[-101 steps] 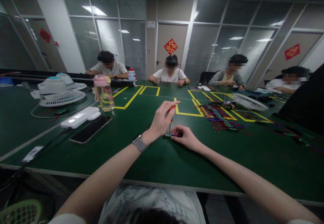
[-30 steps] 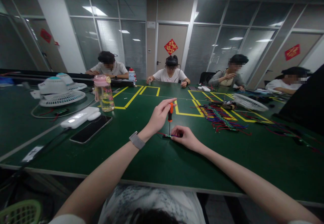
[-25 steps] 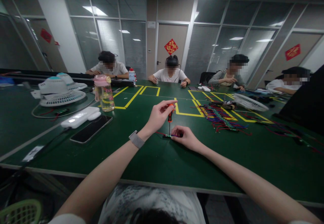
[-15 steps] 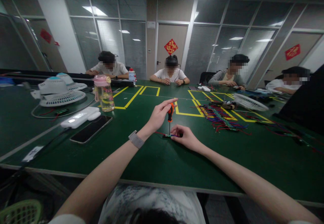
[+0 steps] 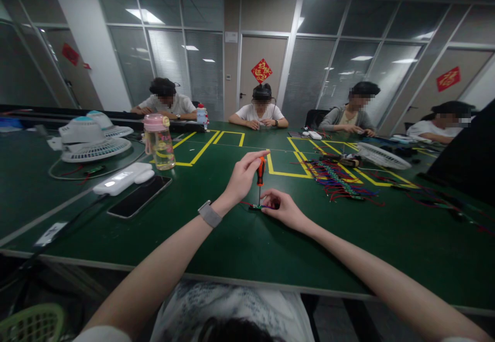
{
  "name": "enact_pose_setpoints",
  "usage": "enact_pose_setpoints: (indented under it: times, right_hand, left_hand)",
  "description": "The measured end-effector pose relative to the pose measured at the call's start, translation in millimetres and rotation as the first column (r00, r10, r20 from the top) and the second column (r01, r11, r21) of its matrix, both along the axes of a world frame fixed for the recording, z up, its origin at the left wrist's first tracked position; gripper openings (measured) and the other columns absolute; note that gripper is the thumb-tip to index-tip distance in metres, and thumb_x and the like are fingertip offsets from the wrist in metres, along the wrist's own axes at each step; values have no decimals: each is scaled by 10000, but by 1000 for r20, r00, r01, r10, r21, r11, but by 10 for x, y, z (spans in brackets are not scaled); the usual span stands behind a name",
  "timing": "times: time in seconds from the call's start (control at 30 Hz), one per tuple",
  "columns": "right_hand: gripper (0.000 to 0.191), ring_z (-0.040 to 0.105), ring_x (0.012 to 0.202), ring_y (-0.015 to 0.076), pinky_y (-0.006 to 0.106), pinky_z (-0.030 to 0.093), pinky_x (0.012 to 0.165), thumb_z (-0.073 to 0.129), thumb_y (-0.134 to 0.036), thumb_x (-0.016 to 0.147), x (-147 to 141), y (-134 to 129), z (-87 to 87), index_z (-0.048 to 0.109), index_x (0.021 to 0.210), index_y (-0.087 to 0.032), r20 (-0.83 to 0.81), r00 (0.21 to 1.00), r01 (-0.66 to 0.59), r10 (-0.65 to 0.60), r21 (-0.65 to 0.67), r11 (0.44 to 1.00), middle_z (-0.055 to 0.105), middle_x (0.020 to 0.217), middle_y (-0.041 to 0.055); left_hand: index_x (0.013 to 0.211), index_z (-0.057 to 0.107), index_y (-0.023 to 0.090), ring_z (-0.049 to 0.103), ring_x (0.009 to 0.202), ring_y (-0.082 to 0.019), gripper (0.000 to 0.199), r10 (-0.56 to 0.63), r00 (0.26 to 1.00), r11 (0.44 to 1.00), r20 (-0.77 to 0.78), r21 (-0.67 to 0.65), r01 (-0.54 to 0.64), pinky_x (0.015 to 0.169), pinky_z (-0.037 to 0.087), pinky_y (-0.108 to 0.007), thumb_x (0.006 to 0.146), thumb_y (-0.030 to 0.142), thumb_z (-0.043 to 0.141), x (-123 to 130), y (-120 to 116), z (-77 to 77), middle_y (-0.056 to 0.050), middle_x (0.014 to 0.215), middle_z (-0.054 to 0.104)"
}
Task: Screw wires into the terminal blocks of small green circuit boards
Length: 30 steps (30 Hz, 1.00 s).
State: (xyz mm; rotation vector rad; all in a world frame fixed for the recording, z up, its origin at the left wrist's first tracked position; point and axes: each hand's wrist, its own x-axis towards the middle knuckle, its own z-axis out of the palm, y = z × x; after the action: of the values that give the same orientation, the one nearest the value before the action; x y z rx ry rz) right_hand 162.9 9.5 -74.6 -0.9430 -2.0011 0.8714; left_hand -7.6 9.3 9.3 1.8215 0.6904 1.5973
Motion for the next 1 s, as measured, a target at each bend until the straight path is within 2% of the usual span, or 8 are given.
enact_pose_setpoints:
  times: [0.13,0.33,0.47,0.6,0.73,0.83,0.9,1.0]
  right_hand:
    - [262,530,651,132,269,436,632,677,-205,715,-6,-7,13,586,958,-171,-10,1000,-2,2,4,1000,635,750,6]
    - [244,526,640,127,262,427,623,676,-197,710,-11,-19,27,592,937,-170,-10,1000,-2,3,7,1000,629,733,2]
    - [230,528,638,125,256,423,616,673,-181,705,-10,-11,15,597,922,-170,-10,1000,-5,5,19,1000,626,726,0]
    - [221,536,640,127,256,425,615,675,-188,706,-10,-11,13,598,912,-172,-11,1000,-5,5,23,1000,630,730,2]
    - [218,534,641,129,257,423,614,676,-187,706,-7,-16,19,603,911,-170,-6,1000,-2,2,23,1000,630,734,4]
    - [214,529,639,126,255,421,616,676,-188,705,-6,-16,20,602,905,-168,-13,1000,-3,3,15,1000,624,726,1]
    - [211,528,642,124,253,422,618,677,-193,708,-5,-17,21,599,902,-168,-19,1000,-6,6,9,1000,624,727,0]
    - [213,526,645,122,251,426,618,679,-200,712,-6,-19,26,598,906,-169,-13,1000,-10,10,9,1000,627,741,2]
  left_hand:
    - [1129,636,167,650,805,-150,292,-51,999,997,16,-55,51,744,507,-272,889,287,521,23,-11,-22,-60,931,675]
    - [1002,700,204,563,901,-148,201,245,960,948,-133,240,-208,858,460,-283,873,275,564,13,-104,-30,-50,952,569]
    - [1208,607,236,558,1051,-162,334,85,986,976,-144,211,-54,929,446,-305,945,226,400,42,-113,-57,-74,1157,572]
    - [1251,568,209,628,893,-154,349,-124,991,992,-46,9,125,783,520,-283,932,286,449,80,-83,-81,-84,1104,638]
    - [1039,678,202,608,868,-147,221,45,998,995,-51,93,-40,756,514,-256,839,267,609,59,-73,-68,-59,990,619]
    - [1024,687,222,581,919,-154,225,180,976,971,-121,181,-156,837,491,-281,806,269,652,33,-80,-55,-54,1005,573]
    - [1114,658,237,574,1002,-165,264,165,975,973,-150,184,-136,923,456,-310,869,275,569,31,-80,-52,-66,1091,573]
    - [1252,569,232,601,1038,-174,348,-27,996,998,-81,52,31,911,474,-327,945,274,411,49,-60,-53,-80,1181,598]
